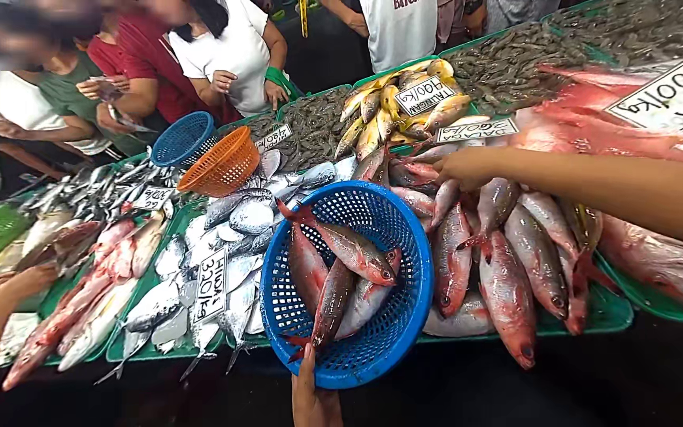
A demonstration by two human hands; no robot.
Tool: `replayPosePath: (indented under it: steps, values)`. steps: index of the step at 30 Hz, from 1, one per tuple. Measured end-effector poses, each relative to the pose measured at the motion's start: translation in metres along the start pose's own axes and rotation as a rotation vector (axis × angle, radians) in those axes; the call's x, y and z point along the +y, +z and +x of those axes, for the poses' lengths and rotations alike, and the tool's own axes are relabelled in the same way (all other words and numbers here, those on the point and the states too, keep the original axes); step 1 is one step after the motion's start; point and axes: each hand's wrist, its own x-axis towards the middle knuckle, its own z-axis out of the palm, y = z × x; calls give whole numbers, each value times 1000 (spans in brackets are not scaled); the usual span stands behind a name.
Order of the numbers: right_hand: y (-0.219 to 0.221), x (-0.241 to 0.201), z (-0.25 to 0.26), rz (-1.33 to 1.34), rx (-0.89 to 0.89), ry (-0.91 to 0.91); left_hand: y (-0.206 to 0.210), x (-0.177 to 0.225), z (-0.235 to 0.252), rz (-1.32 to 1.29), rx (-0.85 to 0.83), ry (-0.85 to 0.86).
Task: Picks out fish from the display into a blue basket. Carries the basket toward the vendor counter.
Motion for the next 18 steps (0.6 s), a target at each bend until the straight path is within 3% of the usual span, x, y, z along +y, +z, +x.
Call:
replayPosePath:
  steps: [2,5,9,12,14,18]
  values:
    - [-24,-3,-14,11,25,37,0,1,-1,16,-1,-31]
    - [-83,-20,-44,18,231,36,3,4,-4,-11,-11,-69]
    - [-136,-48,-66,52,661,-379,0,0,-1,-95,-109,-44]
    - [-151,-63,-59,160,828,-627,-4,0,2,-127,-144,-51]
    - [-152,-74,-53,131,777,-546,-3,0,1,-130,-120,-58]
    - [-122,-80,-22,13,314,-114,-2,1,1,-103,-111,-68]
